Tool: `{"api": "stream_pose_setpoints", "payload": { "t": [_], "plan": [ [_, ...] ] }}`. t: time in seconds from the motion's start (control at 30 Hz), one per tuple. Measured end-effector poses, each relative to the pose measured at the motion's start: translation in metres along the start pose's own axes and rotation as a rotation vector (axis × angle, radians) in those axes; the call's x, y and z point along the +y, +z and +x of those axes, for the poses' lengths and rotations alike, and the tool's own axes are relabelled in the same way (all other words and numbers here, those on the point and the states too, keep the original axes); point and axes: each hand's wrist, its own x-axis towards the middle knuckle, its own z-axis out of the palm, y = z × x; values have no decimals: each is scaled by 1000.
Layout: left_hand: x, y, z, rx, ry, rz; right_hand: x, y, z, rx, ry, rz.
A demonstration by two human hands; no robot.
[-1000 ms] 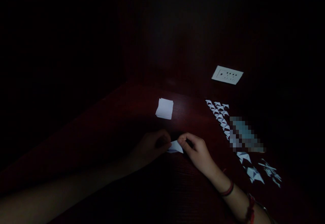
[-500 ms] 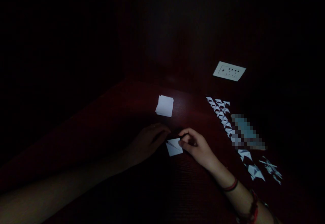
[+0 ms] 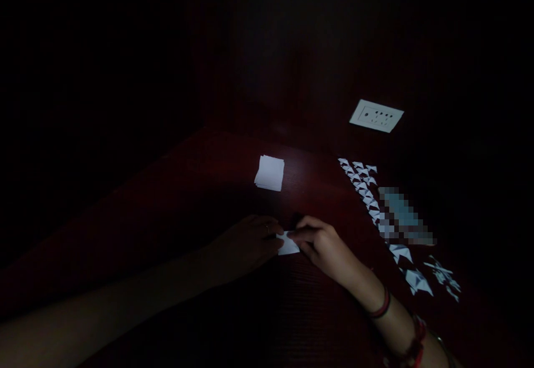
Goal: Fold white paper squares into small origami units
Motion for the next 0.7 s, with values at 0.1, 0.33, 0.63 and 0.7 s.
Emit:
{"api": "stream_pose_setpoints", "payload": {
  "t": [0.1,0.33,0.63,0.7],
  "plan": [
    [2,-1,-1,-21,-4,11,0,-8,-2,-103,-78,-94],
    [0,1,-4,6,40,48,-2,-21,-5,-217,-110,-149],
    [0,0,-4,-13,53,65,-3,-21,-3,-216,-80,-133],
    [0,0,-5,-5,57,68,-3,-21,-3,-225,-79,-133]
  ]
}}
